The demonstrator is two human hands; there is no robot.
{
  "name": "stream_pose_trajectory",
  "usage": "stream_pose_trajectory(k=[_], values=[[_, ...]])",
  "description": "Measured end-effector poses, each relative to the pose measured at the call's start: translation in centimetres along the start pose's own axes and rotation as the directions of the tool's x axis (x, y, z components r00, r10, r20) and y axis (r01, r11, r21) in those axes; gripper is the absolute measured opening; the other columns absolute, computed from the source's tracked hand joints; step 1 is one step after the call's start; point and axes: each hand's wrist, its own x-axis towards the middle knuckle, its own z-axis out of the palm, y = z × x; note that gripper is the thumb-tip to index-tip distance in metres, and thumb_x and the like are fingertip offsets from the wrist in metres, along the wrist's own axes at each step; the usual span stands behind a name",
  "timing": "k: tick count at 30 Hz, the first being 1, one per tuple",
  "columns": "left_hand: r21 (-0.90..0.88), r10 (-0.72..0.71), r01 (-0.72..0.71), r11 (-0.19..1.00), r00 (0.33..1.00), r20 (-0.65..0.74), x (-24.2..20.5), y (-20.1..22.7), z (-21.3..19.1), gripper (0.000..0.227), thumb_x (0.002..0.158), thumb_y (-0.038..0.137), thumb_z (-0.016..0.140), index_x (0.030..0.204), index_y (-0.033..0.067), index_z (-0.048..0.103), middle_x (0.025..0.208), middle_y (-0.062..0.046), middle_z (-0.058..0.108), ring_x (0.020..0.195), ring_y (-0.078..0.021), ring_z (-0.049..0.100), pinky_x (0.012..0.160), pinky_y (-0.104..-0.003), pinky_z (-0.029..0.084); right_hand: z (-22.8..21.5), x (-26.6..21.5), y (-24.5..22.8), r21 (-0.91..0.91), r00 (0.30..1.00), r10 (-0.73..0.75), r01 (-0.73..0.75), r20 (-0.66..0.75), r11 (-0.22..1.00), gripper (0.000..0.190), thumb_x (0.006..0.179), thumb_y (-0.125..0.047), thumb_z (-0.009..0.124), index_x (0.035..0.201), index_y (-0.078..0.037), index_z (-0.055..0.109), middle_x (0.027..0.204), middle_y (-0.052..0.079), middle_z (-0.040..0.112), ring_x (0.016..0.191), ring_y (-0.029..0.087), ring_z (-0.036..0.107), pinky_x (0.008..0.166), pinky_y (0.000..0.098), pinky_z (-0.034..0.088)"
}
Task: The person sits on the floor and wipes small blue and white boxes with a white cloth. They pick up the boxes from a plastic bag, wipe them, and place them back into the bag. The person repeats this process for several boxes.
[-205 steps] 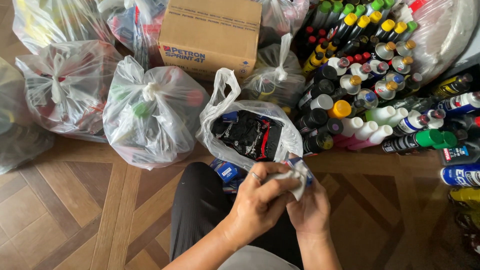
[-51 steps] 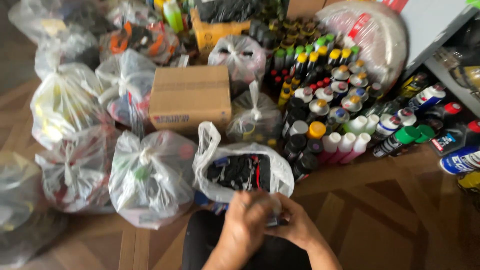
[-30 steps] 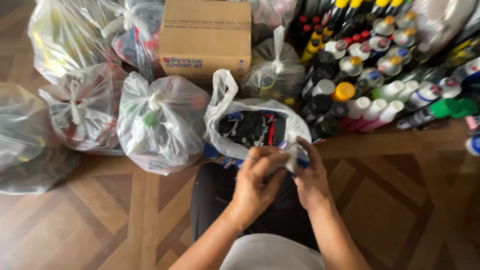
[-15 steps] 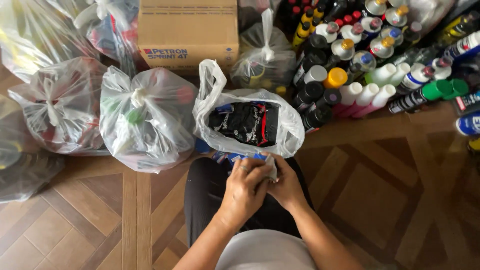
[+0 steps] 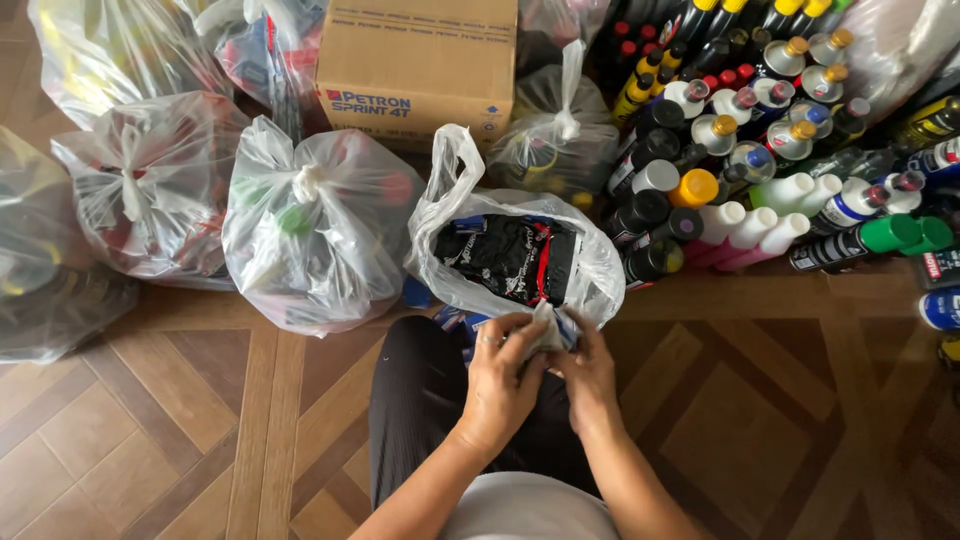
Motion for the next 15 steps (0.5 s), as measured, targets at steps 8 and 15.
stream_pose_trajectory(k=[8, 15], values=[[0.048, 0.05, -0.051, 0.998, 0.999, 0.02, 1.2, -2.1, -0.7, 0.033, 0.076, 0.007, 0.076, 0.108, 0.0149, 0.075, 0.108, -0.006, 0.066, 0.098, -0.03, 0.067, 0.084, -0.04, 0.057, -0.9, 0.7, 1.4, -0.181, 0.971, 0.062, -0.02, 0.23, 0.983, 0.095, 0.055, 0.003, 0.09, 0.144, -0.01, 0.058, 0.128, 0.018, 0.068, 0.115, 0.031, 0.064, 0.091, 0.0476, 0.059], [-0.008, 0.111, -0.112, 0.994, 0.968, 0.224, 1.5, 2.0, -1.5, 0.025, 0.071, -0.002, 0.068, 0.094, 0.0048, 0.073, 0.107, -0.01, 0.067, 0.089, -0.0294, 0.058, 0.083, -0.036, 0.053, -2.4, 1.9, 3.9, -0.093, 0.93, -0.203, 0.242, 0.308, 0.966, 0.071, 0.067, 0.013, 0.063, 0.134, -0.008, 0.06, 0.126, 0.008, 0.066, 0.112, 0.019, 0.061, 0.1, 0.0303, 0.048]])
